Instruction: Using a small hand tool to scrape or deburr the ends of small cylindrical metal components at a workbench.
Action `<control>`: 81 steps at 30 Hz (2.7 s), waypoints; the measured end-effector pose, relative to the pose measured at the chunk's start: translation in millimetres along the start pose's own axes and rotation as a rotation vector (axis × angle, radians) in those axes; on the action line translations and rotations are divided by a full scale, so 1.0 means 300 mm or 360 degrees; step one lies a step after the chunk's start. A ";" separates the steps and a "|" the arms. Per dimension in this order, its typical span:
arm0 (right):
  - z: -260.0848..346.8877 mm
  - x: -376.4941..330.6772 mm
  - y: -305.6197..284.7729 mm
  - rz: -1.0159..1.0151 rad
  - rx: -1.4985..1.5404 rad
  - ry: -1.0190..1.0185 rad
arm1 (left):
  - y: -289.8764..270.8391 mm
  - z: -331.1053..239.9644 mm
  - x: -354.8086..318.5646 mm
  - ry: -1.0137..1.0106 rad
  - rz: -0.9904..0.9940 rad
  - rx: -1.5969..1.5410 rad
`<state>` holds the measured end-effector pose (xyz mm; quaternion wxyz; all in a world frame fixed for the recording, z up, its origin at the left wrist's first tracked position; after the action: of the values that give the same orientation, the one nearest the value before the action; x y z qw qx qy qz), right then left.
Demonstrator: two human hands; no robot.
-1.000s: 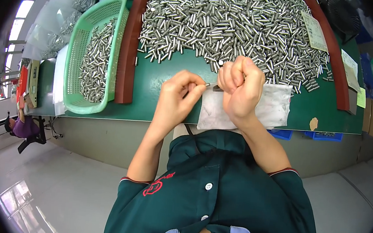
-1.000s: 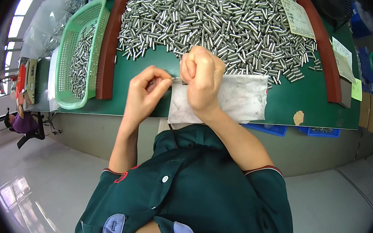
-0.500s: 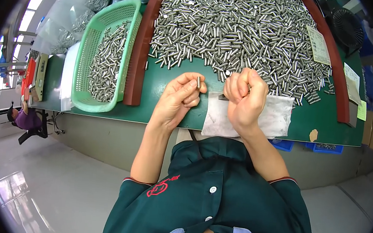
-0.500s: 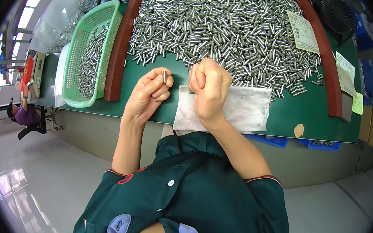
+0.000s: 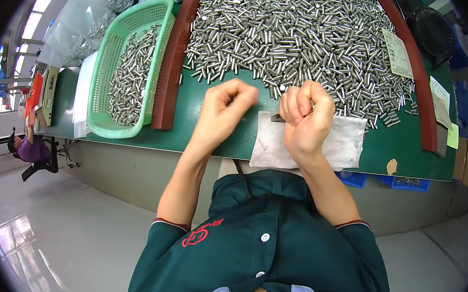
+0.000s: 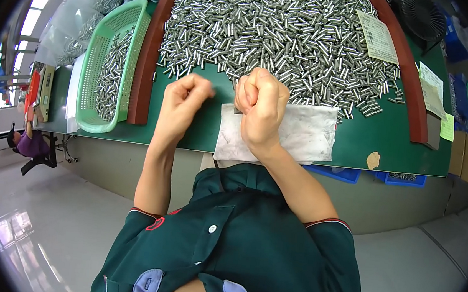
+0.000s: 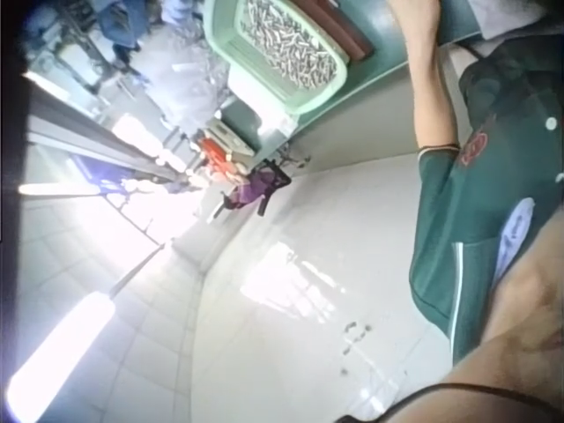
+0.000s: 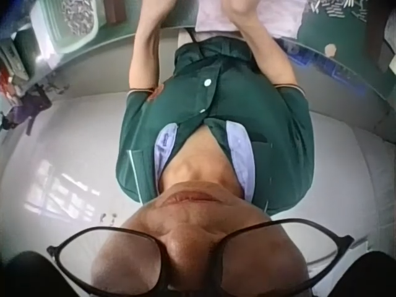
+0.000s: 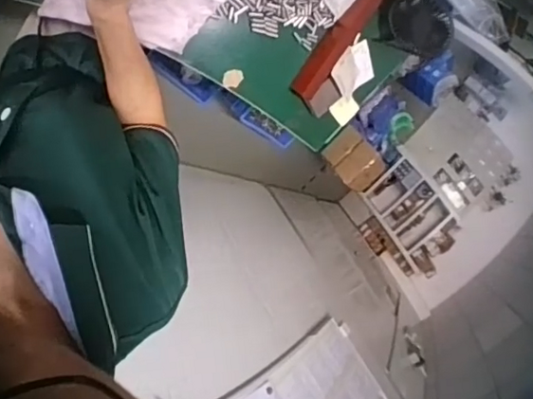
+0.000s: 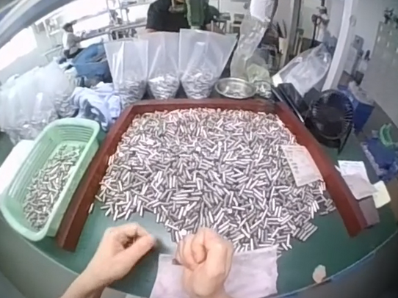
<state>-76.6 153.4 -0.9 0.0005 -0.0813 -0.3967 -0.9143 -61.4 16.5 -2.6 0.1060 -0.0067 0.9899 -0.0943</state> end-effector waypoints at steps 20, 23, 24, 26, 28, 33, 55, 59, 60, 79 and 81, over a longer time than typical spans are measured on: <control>0.001 0.003 0.002 -0.0061 0.0047 0.0041 | 0.021 -0.043 -0.027 0.0567 -0.0144 0.0975; 0.001 0.003 -0.007 -0.0059 0.0040 0.0015 | 0.026 -0.051 -0.047 0.0520 -0.0135 0.0957; 0.003 0.004 -0.010 -0.0066 0.0037 0.0014 | 0.030 -0.053 -0.053 0.0503 -0.0121 0.0963; 0.002 0.004 -0.011 -0.0065 0.0039 0.0014 | 0.036 -0.055 -0.069 0.0497 -0.0097 0.0971; -0.002 0.004 -0.013 -0.0078 0.0050 0.0011 | 0.045 -0.050 -0.080 0.0493 -0.0072 0.0978; 0.000 0.005 -0.019 -0.0114 0.0151 0.0020 | 0.053 -0.034 -0.087 0.0485 -0.0091 0.1000; 0.007 0.001 -0.017 -0.0141 0.0310 0.0025 | -0.091 0.081 -0.038 -0.0340 0.0310 -0.1428; 0.008 0.005 -0.015 -0.0125 0.0262 0.0027 | -0.088 0.063 -0.037 -0.0412 0.0249 -0.1378; 0.006 0.006 -0.014 -0.0126 0.0260 0.0034 | -0.090 0.051 -0.036 -0.0406 0.0246 -0.1379; 0.009 0.006 -0.015 -0.0155 0.0187 0.0041 | -0.071 -0.074 0.092 0.0736 -0.0583 0.1233; 0.012 0.008 -0.014 -0.0149 0.0186 0.0036 | -0.058 -0.081 0.096 0.0668 -0.0549 0.1360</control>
<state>-78.6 159.1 -1.3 -0.0329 -0.0521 -0.4526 -0.8896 -95.0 3.0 18.0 -0.1192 -0.1071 0.8472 -0.5066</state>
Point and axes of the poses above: each hand's wrist, its own x-axis towards the middle knuckle, its own y-axis out of the palm, z = x × y, the point moved 5 cm from there along x, towards the middle knuckle, and after that the axes turned 10 degrees about -y, right-handed, at the moved point
